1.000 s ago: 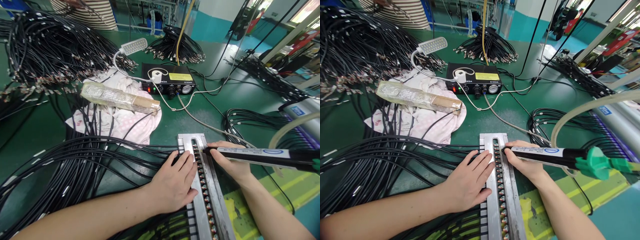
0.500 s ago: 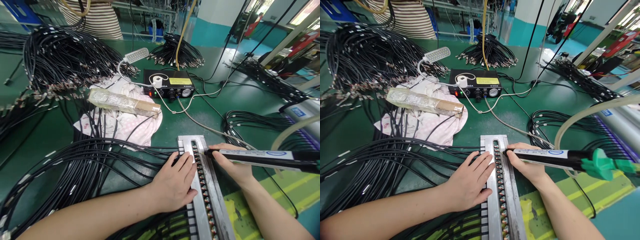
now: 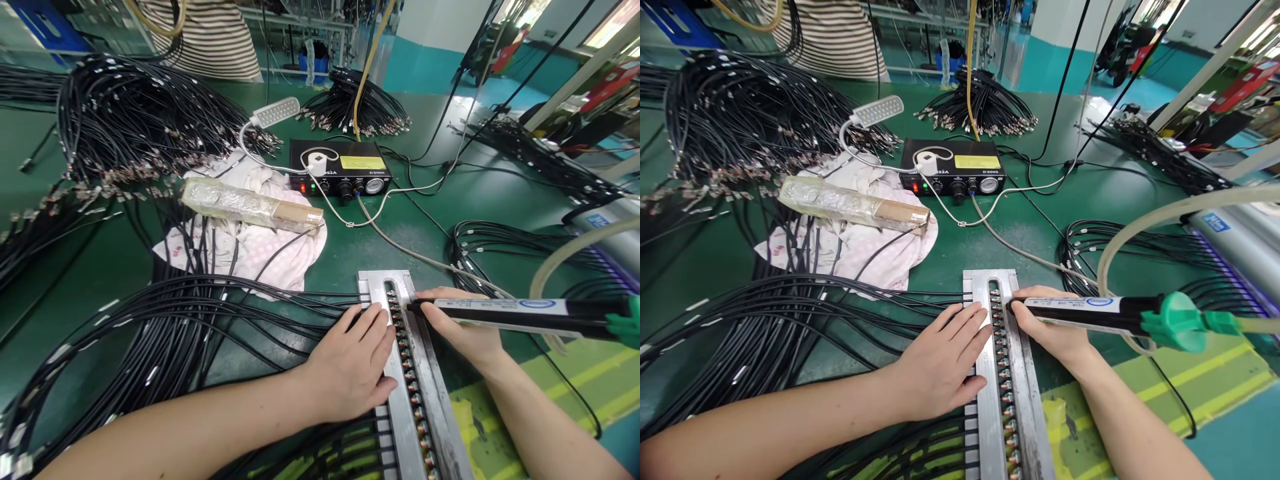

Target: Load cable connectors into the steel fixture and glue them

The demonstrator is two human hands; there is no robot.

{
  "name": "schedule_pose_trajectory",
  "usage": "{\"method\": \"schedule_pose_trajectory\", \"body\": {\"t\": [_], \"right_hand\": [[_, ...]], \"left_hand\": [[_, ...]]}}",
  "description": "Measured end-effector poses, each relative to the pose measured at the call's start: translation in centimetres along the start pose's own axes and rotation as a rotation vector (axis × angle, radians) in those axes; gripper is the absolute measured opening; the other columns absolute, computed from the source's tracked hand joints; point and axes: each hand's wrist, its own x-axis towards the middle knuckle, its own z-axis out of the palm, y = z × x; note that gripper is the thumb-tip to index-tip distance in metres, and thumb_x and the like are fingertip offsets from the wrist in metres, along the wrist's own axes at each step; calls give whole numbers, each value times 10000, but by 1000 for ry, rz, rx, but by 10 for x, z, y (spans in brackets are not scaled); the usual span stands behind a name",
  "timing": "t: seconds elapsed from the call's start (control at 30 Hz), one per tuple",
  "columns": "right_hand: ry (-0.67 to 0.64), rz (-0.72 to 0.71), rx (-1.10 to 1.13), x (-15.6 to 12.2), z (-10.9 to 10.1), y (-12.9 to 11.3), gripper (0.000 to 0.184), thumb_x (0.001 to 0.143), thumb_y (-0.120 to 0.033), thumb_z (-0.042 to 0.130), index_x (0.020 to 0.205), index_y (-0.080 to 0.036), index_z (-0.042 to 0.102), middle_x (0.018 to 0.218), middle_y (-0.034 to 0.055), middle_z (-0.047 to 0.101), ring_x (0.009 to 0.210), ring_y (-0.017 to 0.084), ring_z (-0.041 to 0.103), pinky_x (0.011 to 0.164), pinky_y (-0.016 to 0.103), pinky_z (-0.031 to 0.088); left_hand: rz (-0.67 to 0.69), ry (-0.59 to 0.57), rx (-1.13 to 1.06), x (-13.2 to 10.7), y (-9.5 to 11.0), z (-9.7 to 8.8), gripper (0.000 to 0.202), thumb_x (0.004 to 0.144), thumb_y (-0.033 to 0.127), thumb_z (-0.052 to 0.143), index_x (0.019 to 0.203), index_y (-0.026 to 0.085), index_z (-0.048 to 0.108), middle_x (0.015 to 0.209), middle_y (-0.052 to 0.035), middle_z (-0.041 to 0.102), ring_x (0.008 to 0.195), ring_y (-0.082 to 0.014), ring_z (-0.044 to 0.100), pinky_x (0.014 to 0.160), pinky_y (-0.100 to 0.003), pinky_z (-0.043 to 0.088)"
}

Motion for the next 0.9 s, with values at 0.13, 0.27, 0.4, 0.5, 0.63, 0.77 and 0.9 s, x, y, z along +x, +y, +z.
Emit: {"method": "schedule_pose_trajectory", "body": {"t": [0.13, 0.27, 0.4, 0.5, 0.63, 0.77, 0.9], "right_hand": [[2, 13, 1, 1, 0, -2, 71, 706, -225, 611, 677, -218, 675, 679, 24, 714, 586, 186, 672, 613, 289, 584], [-3, 30, 10, 2, -1, -4, 66, 699, -229, 611, 668, -228, 669, 670, 23, 712, 576, 195, 669, 606, 302, 586], [4, 37, 10, 2, -1, -4, 68, 701, -225, 610, 674, -225, 673, 677, 25, 714, 578, 191, 671, 602, 292, 586], [-1, 24, 4, 1, -1, -3, 68, 707, -214, 613, 691, -220, 678, 686, 23, 715, 589, 185, 673, 605, 277, 585], [-12, 12, 14, 1, -2, -3, 69, 708, -211, 613, 695, -218, 680, 683, 20, 715, 583, 179, 672, 593, 265, 582], [-30, 25, 13, 2, -3, -5, 74, 706, -217, 610, 685, -223, 681, 677, 19, 714, 574, 186, 671, 573, 271, 584], [-25, 22, 14, 2, -2, -5, 71, 710, -215, 612, 697, -221, 682, 683, 21, 715, 578, 182, 672, 576, 267, 584]], "left_hand": [[-4, -6, -7, 0, 0, 0, 542, 913, 458, 339, 1250, 54, 471, 1327, -177, 456, 1272, -323, 348, 1051, -459, 222], [1, -8, -6, 0, 0, 0, 543, 912, 457, 343, 1252, 53, 469, 1328, -182, 454, 1272, -328, 348, 1054, -463, 217], [1, -8, -12, 1, 0, 0, 544, 914, 454, 335, 1254, 51, 465, 1332, -183, 448, 1273, -331, 346, 1056, -465, 212], [1, -9, -11, 1, -1, 0, 549, 909, 459, 343, 1250, 48, 466, 1327, -184, 452, 1268, -332, 350, 1055, -467, 212], [4, -1, -6, 1, 0, 0, 545, 908, 454, 347, 1249, 46, 467, 1319, -182, 460, 1263, -330, 356, 1051, -465, 220], [3, -1, -1, 1, 0, -1, 549, 903, 464, 357, 1239, 46, 477, 1316, -182, 464, 1262, -329, 358, 1051, -462, 225], [2, -3, -2, 1, 0, -1, 552, 907, 463, 349, 1248, 46, 469, 1319, -182, 461, 1263, -329, 359, 1051, -461, 223]]}}
